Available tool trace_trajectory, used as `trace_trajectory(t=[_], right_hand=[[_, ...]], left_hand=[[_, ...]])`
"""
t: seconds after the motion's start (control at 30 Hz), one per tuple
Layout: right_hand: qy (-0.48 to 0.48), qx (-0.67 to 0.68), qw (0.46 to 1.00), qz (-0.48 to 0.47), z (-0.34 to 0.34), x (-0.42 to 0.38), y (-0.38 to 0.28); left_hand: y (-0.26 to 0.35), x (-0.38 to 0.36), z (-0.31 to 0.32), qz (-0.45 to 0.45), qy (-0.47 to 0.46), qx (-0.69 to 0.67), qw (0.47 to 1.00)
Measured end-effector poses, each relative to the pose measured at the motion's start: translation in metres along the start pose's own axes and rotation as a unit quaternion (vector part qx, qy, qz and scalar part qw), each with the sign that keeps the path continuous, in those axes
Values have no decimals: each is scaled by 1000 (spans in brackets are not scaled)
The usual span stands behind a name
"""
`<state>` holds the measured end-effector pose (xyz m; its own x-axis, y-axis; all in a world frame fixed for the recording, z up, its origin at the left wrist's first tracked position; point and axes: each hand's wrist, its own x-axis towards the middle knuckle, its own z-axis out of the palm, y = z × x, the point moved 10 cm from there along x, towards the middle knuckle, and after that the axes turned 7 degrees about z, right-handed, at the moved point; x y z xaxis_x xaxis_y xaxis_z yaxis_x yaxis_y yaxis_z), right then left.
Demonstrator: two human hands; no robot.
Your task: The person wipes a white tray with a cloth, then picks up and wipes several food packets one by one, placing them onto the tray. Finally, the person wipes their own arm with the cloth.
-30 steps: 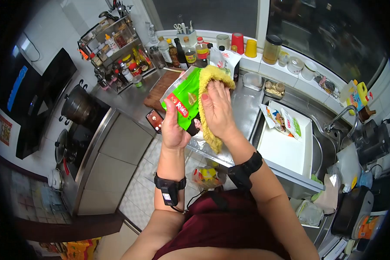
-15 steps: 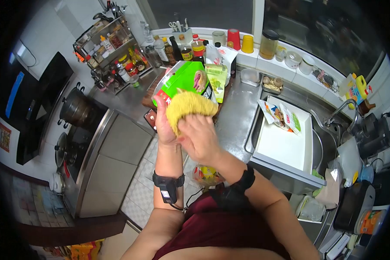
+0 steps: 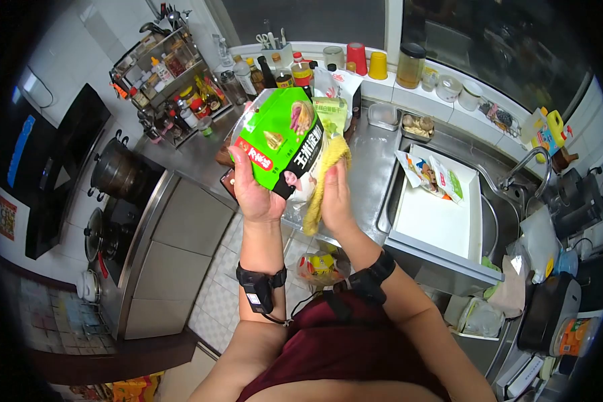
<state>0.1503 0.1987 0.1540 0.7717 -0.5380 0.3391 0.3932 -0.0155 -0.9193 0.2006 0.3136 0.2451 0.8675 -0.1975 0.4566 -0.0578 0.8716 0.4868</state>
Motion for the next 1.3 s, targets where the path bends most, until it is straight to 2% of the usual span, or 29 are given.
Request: trace_trajectory(t=[0.07,0.1,0.13,0.27,0.33,0.5,0.6,0.73,0.83,0.97,1.07,1.3], right_hand=[[-5,240,967,87,1,7,32],[-7,355,926,128,4,11,38],[-7,416,896,157,3,15,39],[11,374,912,168,-8,27,34],[13,383,906,178,-14,29,32],[43,414,885,208,-15,25,44],[4,539,789,294,3,10,54],[-75,593,761,251,19,-14,28],[-27,489,843,221,13,-18,26],[-4,456,865,209,-5,-6,35],[21,461,862,210,-16,2,32],[-2,444,874,196,-25,11,47]], left_hand=[[-2,2,-11,-18,-18,-25,999],[-3,1,-9,-13,-15,-36,999],[-2,1,-6,-9,-13,-47,999],[2,3,-2,-2,-20,-70,997],[4,4,-1,4,-1,-59,998],[1,5,0,-10,-42,-107,993],[-2,5,-3,7,-12,-61,998],[0,10,-7,37,5,0,999],[-6,11,-8,38,-4,-5,999],[-10,10,14,14,-72,-39,997],[-24,2,-1,-6,-9,52,999],[-40,0,1,-72,-45,-41,996]])
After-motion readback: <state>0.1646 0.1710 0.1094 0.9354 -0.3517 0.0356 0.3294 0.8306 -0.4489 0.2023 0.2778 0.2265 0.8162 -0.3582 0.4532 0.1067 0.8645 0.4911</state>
